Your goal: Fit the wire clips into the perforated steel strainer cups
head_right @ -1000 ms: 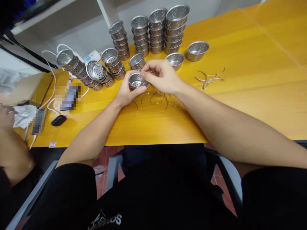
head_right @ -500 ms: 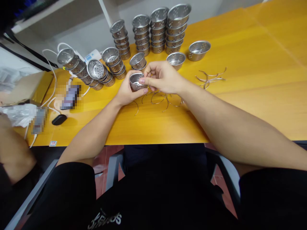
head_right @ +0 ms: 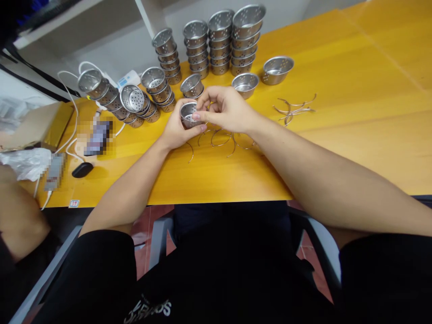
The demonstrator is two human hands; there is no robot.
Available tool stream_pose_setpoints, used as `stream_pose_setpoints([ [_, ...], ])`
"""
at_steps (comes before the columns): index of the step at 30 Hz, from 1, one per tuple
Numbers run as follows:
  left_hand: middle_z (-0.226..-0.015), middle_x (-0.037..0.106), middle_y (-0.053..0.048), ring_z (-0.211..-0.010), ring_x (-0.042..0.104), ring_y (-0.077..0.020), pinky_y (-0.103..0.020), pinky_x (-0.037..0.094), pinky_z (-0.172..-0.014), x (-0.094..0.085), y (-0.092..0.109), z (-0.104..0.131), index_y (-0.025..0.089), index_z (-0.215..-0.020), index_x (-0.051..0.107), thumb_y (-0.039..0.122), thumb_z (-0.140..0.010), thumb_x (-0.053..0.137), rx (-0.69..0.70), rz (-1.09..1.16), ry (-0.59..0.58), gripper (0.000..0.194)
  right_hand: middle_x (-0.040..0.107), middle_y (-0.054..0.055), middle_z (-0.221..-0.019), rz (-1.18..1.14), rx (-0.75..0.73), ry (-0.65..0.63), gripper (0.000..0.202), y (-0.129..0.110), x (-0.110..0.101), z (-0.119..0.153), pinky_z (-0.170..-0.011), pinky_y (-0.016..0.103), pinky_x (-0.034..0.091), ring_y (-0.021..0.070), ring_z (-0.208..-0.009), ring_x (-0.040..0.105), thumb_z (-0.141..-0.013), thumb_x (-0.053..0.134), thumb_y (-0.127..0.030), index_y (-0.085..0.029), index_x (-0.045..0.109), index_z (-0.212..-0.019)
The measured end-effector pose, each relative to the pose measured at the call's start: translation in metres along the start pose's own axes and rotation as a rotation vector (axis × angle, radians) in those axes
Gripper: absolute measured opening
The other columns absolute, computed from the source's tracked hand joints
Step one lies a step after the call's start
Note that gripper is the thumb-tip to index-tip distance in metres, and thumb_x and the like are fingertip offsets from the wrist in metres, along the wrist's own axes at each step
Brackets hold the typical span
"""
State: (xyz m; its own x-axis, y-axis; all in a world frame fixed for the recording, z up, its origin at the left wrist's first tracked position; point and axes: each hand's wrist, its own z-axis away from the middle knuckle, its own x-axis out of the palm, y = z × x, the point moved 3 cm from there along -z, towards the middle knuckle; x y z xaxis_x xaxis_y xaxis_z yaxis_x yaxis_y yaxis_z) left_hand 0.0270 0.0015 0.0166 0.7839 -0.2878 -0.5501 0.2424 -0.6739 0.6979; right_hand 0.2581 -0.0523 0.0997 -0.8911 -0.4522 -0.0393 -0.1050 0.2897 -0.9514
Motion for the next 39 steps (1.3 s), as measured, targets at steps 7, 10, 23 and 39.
stream_pose_setpoints([
  [7,-0.164,0.071,-0.015,-0.158,0.076,-0.0372,-0.068,0.06,-0.145,-0.007,0.007,-0.001,0.031,-0.179,0.043,0.086,-0.107,0.086,-0.121,-0.037,0.069,0.099,0.084,0.009,-0.128,0.342,-0.109,0.145,0.073,0.0,-0.006,0.005,-0.095,0.056,0.069,0.0352,-0.108,0.076,-0.077,0.115,-0.094,-0.039,0.085,-0.114],
  [10,-0.165,0.071,-0.016,-0.16,0.075,-0.0378,-0.067,0.057,-0.148,-0.01,0.01,-0.003,0.031,-0.178,0.045,0.084,-0.107,0.087,-0.13,-0.053,0.111,0.098,0.085,0.009,-0.134,0.342,-0.085,0.1,0.071,-0.003,-0.004,0.007,-0.108,0.06,0.071,0.0412,-0.129,0.075,-0.076,0.115,-0.094,-0.041,0.086,-0.115],
  [23,-0.177,0.065,-0.018,-0.172,0.069,-0.0409,-0.066,0.055,-0.151,-0.009,0.003,-0.001,0.032,-0.188,0.032,0.085,-0.107,0.086,-0.085,-0.132,0.093,0.111,0.082,0.014,-0.137,0.409,-0.161,0.047,0.064,0.011,0.003,0.003,-0.113,0.067,0.07,0.0482,-0.141,0.074,-0.084,0.109,-0.093,-0.036,0.088,-0.104],
  [39,-0.193,0.053,-0.019,-0.185,0.051,-0.045,-0.07,0.037,-0.163,-0.022,-0.009,-0.015,0.034,-0.194,0.043,0.073,-0.106,0.085,-0.144,-0.167,0.104,0.105,0.074,0.014,-0.126,0.416,-0.242,0.507,0.07,0.037,-0.056,-0.01,-0.1,0.057,0.058,0.0392,-0.121,0.057,-0.097,0.093,-0.103,-0.037,0.073,-0.108],
])
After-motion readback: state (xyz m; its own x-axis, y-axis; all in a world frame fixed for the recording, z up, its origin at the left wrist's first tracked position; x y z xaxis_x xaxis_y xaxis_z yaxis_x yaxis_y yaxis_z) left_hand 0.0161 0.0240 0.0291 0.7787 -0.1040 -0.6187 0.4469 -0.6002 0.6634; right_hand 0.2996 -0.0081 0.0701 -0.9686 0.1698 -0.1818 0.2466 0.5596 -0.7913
